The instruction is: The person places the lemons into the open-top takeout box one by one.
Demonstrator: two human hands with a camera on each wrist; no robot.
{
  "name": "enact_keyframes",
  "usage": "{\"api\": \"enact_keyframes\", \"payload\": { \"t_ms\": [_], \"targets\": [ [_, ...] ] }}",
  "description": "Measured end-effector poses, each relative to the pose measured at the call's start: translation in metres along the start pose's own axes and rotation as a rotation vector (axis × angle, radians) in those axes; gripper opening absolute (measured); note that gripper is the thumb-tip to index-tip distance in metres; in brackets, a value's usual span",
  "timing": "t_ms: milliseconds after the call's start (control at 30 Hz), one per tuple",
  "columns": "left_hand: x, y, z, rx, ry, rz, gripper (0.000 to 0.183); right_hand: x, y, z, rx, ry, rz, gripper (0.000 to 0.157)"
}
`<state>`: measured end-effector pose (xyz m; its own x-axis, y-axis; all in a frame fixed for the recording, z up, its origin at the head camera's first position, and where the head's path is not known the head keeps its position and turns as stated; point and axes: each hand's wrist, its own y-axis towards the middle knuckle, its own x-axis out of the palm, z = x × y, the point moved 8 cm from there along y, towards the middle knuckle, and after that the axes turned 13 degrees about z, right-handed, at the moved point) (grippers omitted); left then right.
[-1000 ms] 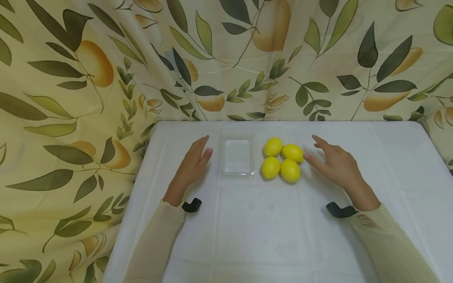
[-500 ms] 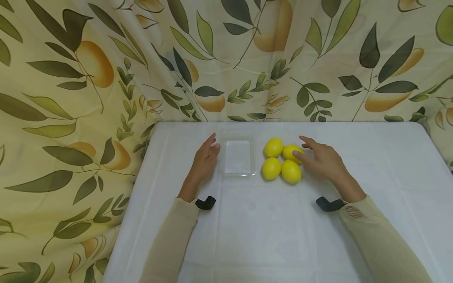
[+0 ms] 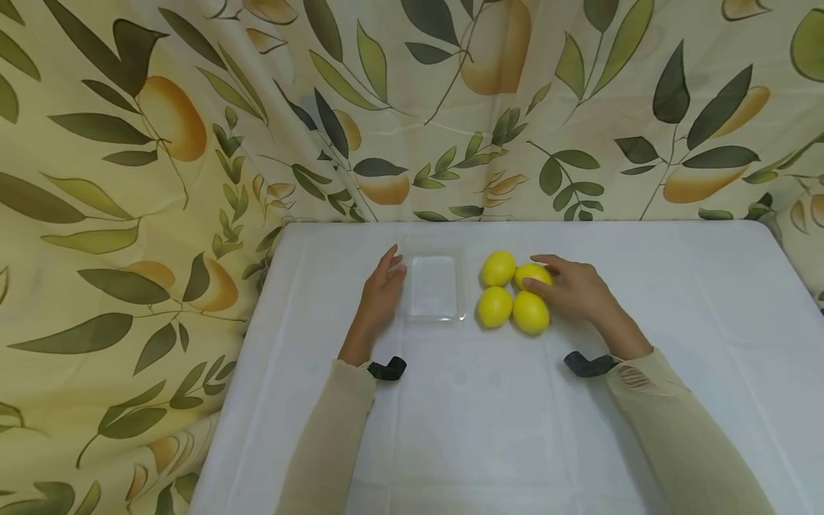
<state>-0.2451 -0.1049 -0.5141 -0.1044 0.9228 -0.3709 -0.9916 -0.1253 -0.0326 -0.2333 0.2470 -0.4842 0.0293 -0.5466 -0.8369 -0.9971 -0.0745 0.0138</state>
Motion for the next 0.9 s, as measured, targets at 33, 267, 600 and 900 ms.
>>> {"api": "enact_keyframes", "payload": {
  "t_ms": [33, 267, 600, 900],
  "targets": [
    [0.000, 0.000, -0.002, -0.005, -0.007, 0.002, 0.057, 0.001, 0.000, 0.000, 0.000, -0.006, -0.005, 0.076],
    [0.002, -0.003, -0.013, -0.038, -0.038, -0.001, 0.059, 0.007, 0.002, 0.001, -0.001, 0.006, -0.015, 0.072],
    [0.006, 0.001, -0.021, -0.045, -0.036, -0.019, 0.057, 0.000, 0.002, 0.005, 0.025, 0.005, 0.030, 0.072],
    [0.008, 0.001, -0.020, -0.032, -0.034, -0.018, 0.054, -0.019, 0.001, -0.016, 0.015, 0.060, 0.145, 0.066]
  ]
}}
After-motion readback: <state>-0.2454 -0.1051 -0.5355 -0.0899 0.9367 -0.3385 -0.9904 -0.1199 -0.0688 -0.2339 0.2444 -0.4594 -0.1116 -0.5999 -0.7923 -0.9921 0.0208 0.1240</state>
